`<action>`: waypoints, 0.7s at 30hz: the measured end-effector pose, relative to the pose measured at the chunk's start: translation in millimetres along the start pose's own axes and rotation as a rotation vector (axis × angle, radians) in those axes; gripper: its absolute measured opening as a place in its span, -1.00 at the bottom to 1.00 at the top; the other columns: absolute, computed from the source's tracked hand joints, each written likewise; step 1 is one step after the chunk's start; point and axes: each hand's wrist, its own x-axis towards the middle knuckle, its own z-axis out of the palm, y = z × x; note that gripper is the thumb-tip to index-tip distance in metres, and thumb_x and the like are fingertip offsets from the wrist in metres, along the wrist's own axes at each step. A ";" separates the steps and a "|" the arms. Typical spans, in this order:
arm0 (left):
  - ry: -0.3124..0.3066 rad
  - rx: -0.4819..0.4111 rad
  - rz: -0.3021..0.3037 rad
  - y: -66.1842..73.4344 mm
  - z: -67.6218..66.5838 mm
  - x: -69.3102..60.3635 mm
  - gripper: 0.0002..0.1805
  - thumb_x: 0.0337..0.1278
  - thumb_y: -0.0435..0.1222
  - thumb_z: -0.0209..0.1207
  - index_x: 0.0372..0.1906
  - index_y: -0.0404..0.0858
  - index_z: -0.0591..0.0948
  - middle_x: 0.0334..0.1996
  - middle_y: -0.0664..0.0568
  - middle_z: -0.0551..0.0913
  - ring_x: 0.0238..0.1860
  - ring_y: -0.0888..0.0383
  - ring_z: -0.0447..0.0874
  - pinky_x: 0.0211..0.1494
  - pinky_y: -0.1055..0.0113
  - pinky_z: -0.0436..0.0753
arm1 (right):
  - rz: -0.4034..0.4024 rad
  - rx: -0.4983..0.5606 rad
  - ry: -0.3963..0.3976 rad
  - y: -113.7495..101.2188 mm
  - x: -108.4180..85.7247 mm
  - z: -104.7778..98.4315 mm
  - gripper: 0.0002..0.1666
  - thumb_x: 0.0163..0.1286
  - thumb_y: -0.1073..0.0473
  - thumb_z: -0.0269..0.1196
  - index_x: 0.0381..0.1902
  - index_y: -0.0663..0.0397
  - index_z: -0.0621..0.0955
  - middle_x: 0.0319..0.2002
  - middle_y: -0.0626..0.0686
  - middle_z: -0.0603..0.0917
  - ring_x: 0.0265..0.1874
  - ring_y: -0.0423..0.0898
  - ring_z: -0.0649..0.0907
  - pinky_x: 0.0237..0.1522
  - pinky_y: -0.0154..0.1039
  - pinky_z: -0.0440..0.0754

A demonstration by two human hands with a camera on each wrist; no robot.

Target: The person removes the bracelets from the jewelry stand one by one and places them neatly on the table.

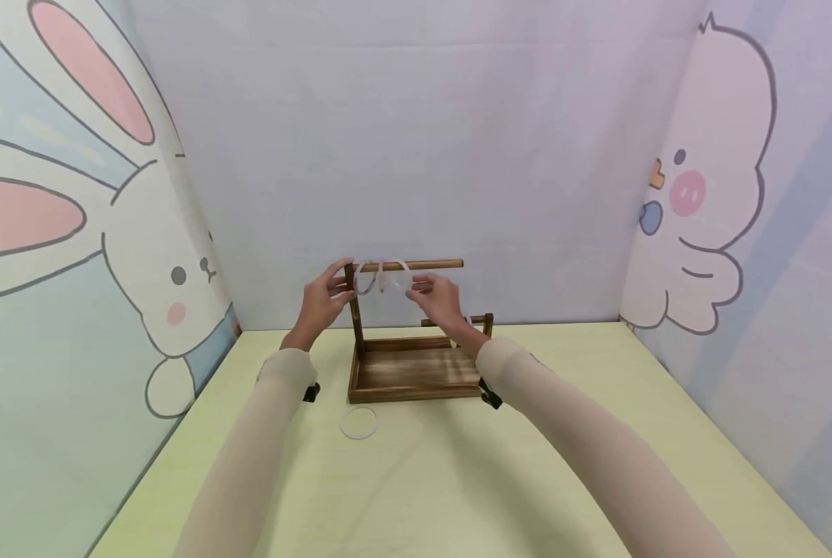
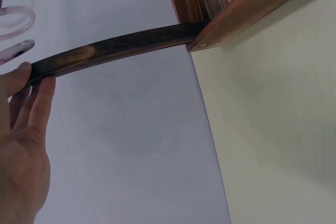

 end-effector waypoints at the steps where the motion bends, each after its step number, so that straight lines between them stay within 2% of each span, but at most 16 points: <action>1: 0.001 -0.004 0.000 -0.3 0.2 0.0 -0.23 0.25 -0.60 0.31 0.49 -0.03 0.46 0.19 -0.35 0.66 0.17 -0.21 0.72 0.17 0.02 0.74 | -0.003 -0.004 0.002 0.6 0.8 0.7 -0.57 0.47 0.19 0.38 0.23 0.23 0.67 0.03 0.19 0.78 0.04 0.05 0.76 0.04 -0.07 0.78; 7: 0.006 -0.017 0.024 -2.1 1.1 -0.1 -0.23 0.24 -0.61 0.31 0.49 -0.06 0.46 0.17 -0.40 0.65 0.15 -0.24 0.72 0.15 0.00 0.75 | -0.010 0.002 0.009 1.8 4.6 3.1 -0.60 0.50 0.21 0.35 0.22 0.25 0.67 0.03 0.21 0.78 0.04 0.05 0.76 0.07 -0.04 0.78; 13: 0.009 -0.025 0.025 -2.6 1.0 0.4 -0.23 0.23 -0.62 0.31 0.49 -0.06 0.47 0.18 -0.39 0.65 0.15 -0.24 0.72 0.15 0.00 0.75 | -0.032 -0.018 0.027 1.0 6.7 4.1 -0.65 0.51 0.22 0.33 0.18 0.24 0.69 -0.03 0.20 0.80 -0.01 0.03 0.79 0.01 -0.04 0.80; 21: 0.021 0.012 0.029 -2.7 3.1 0.7 -0.23 0.24 -0.59 0.33 0.50 -0.02 0.47 0.18 -0.31 0.68 0.14 -0.20 0.73 0.16 0.04 0.75 | -0.062 -0.014 0.062 3.4 5.6 4.3 -0.65 0.54 0.25 0.29 0.19 0.29 0.67 -0.07 0.22 0.81 -0.06 0.06 0.80 -0.08 -0.05 0.82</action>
